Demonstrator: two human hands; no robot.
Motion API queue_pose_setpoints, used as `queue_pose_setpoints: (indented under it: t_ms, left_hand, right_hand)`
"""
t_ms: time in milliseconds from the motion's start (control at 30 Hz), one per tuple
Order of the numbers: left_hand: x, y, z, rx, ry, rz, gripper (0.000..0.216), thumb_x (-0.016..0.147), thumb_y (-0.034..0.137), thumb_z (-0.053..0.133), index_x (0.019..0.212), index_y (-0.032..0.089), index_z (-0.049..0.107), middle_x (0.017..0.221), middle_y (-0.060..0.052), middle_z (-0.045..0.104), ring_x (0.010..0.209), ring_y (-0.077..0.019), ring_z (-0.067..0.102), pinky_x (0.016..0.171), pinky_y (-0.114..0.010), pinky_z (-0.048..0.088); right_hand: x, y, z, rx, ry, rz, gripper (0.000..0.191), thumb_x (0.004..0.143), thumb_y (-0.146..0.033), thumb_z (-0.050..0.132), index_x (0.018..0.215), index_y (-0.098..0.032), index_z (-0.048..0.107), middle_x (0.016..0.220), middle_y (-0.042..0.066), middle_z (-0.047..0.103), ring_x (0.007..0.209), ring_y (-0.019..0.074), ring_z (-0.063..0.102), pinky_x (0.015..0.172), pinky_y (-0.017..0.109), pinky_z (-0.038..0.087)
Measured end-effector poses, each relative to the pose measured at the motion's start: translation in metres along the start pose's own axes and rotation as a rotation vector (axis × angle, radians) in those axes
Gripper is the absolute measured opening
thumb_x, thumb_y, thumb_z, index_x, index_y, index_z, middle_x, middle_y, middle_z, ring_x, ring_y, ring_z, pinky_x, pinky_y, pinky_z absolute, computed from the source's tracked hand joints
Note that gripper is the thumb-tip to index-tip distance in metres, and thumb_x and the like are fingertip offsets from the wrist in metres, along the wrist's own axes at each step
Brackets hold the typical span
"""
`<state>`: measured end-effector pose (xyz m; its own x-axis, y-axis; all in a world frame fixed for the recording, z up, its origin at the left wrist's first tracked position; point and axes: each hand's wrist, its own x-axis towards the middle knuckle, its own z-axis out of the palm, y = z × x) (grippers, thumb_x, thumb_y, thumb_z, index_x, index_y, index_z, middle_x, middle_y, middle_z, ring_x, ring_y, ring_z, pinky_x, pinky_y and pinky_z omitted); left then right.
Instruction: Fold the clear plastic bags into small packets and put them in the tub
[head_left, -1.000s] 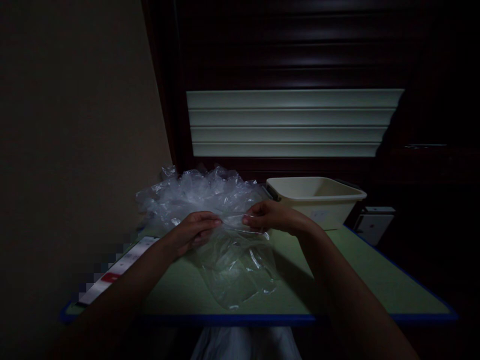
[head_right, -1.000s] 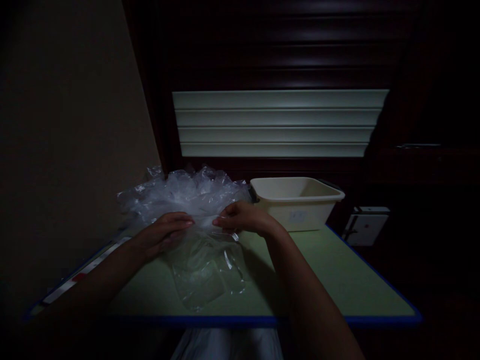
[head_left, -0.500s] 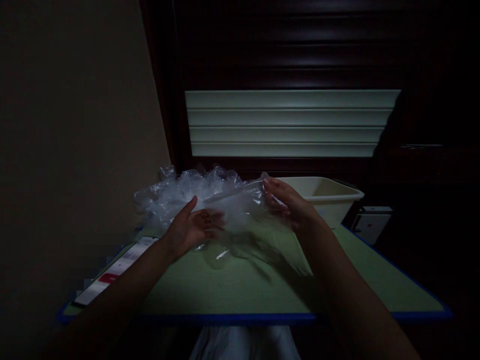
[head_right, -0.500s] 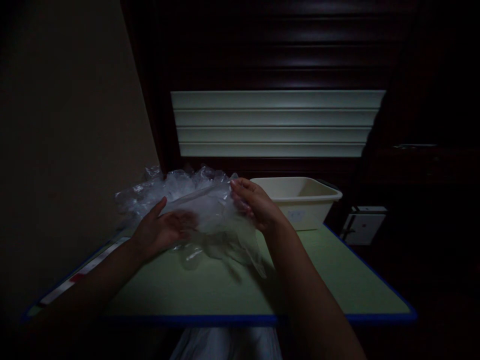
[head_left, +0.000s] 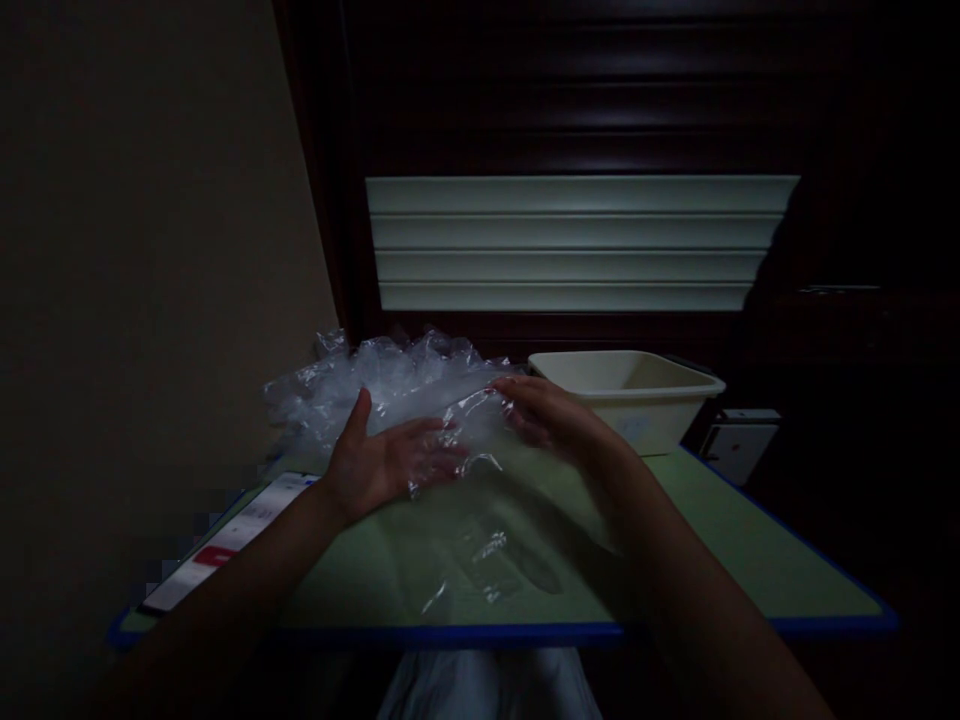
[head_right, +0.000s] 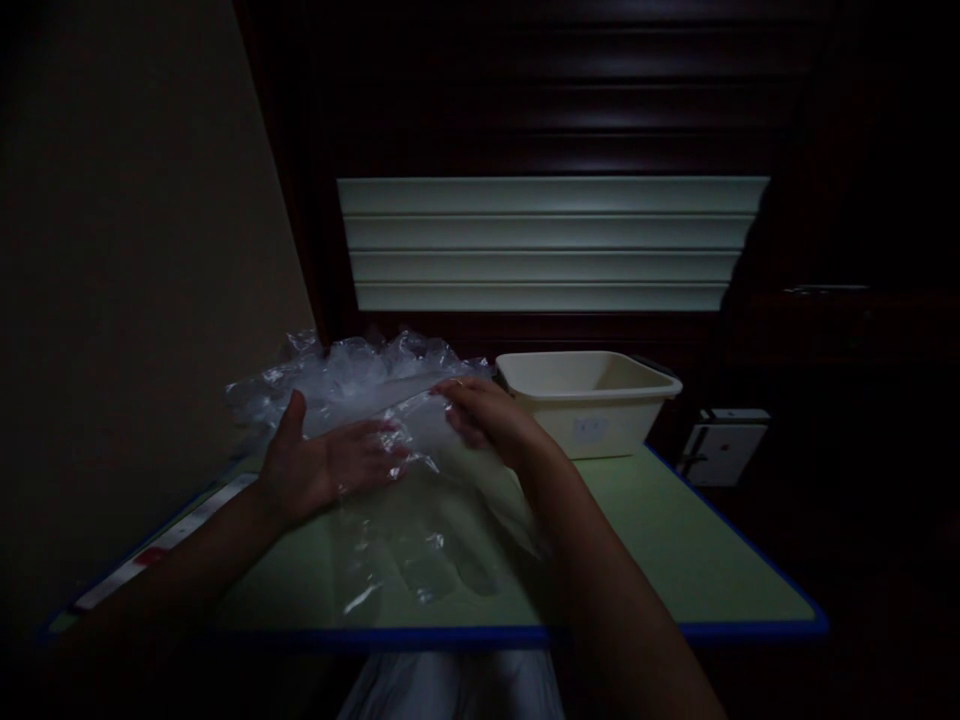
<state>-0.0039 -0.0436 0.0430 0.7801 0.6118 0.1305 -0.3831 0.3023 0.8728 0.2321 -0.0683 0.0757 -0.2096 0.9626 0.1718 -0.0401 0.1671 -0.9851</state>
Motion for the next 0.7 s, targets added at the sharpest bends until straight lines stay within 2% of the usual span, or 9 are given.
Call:
queue_pose_setpoints:
  t_ms: [100, 167, 267, 367, 467, 567, 633, 700]
  left_hand:
    - [0.0, 0.002, 0.005, 0.032, 0.069, 0.018, 0.08, 0.074, 0.077, 0.054, 0.109, 0.005, 0.064, 0.102, -0.02, 0.07, 0.092, -0.0337, 0.067, 0.088, -0.046, 0.049]
    - [0.001, 0.002, 0.006, 0.061, 0.143, 0.019, 0.071, 0.081, 0.07, 0.052, 0.109, 0.005, 0.064, 0.097, -0.019, 0.07, 0.084, -0.0309, 0.069, 0.081, -0.043, 0.053]
    - [0.007, 0.001, 0.004, 0.11, 0.309, 0.024, 0.042, 0.097, 0.044, 0.044, 0.102, 0.007, 0.064, 0.09, -0.015, 0.071, 0.072, -0.0235, 0.07, 0.068, -0.034, 0.056]
    - [0.013, 0.0, -0.002, 0.167, 0.474, 0.028, 0.029, 0.102, 0.024, 0.038, 0.1, 0.009, 0.062, 0.082, -0.009, 0.07, 0.062, -0.0161, 0.068, 0.058, -0.026, 0.055]
    - [0.015, -0.001, -0.007, 0.222, 0.583, 0.052, 0.018, 0.101, 0.022, 0.047, 0.101, 0.01, 0.06, 0.082, -0.004, 0.066, 0.059, -0.012, 0.063, 0.055, -0.023, 0.054]
    - [0.014, 0.0, -0.007, 0.271, 0.635, 0.077, 0.016, 0.098, 0.026, 0.054, 0.103, 0.011, 0.059, 0.087, -0.003, 0.064, 0.062, -0.0117, 0.061, 0.056, -0.024, 0.054]
    - [0.013, 0.0, -0.006, 0.299, 0.649, 0.078, 0.017, 0.097, 0.027, 0.055, 0.104, 0.012, 0.059, 0.089, -0.004, 0.063, 0.064, -0.0119, 0.061, 0.056, -0.024, 0.054]
    - [0.013, -0.001, -0.005, 0.321, 0.652, 0.065, 0.018, 0.098, 0.027, 0.055, 0.105, 0.011, 0.059, 0.088, -0.003, 0.062, 0.063, -0.0118, 0.061, 0.055, -0.024, 0.053]
  right_hand:
    - [0.001, 0.007, 0.002, -0.119, -0.002, 0.035, 0.023, 0.094, -0.035, 0.056, 0.084, -0.014, 0.059, 0.057, -0.008, 0.05, 0.036, 0.003, 0.036, 0.033, 0.015, 0.029]
    - [0.0, 0.007, 0.003, -0.192, -0.021, 0.057, 0.02, 0.093, -0.031, 0.058, 0.084, -0.014, 0.06, 0.056, -0.008, 0.051, 0.035, 0.0029, 0.036, 0.033, 0.015, 0.028]
    - [-0.003, 0.003, 0.002, -0.279, -0.051, 0.079, 0.014, 0.088, -0.025, 0.062, 0.08, -0.014, 0.062, 0.048, -0.007, 0.051, 0.031, 0.0029, 0.031, 0.03, 0.017, 0.02]
    - [-0.004, 0.0, -0.003, -0.335, -0.051, 0.092, 0.011, 0.09, -0.023, 0.06, 0.084, -0.015, 0.063, 0.048, -0.007, 0.054, 0.031, 0.0033, 0.033, 0.031, 0.016, 0.022]
    - [-0.001, 0.003, -0.014, -0.365, -0.02, 0.107, 0.013, 0.094, -0.026, 0.057, 0.092, -0.014, 0.062, 0.06, -0.006, 0.057, 0.038, 0.0044, 0.043, 0.037, 0.016, 0.034]
    - [0.005, 0.009, -0.022, -0.361, 0.016, 0.109, 0.02, 0.095, -0.032, 0.055, 0.098, -0.014, 0.061, 0.083, 0.0, 0.063, 0.06, 0.0097, 0.059, 0.055, 0.024, 0.051]
    - [0.008, 0.013, -0.022, -0.341, 0.026, 0.1, 0.023, 0.095, -0.035, 0.055, 0.105, -0.014, 0.061, 0.097, 0.004, 0.065, 0.077, 0.0148, 0.064, 0.067, 0.032, 0.054]
    - [0.01, 0.016, -0.018, -0.32, 0.014, 0.099, 0.026, 0.095, -0.036, 0.055, 0.11, -0.015, 0.06, 0.105, 0.006, 0.064, 0.085, 0.0176, 0.064, 0.074, 0.036, 0.054]
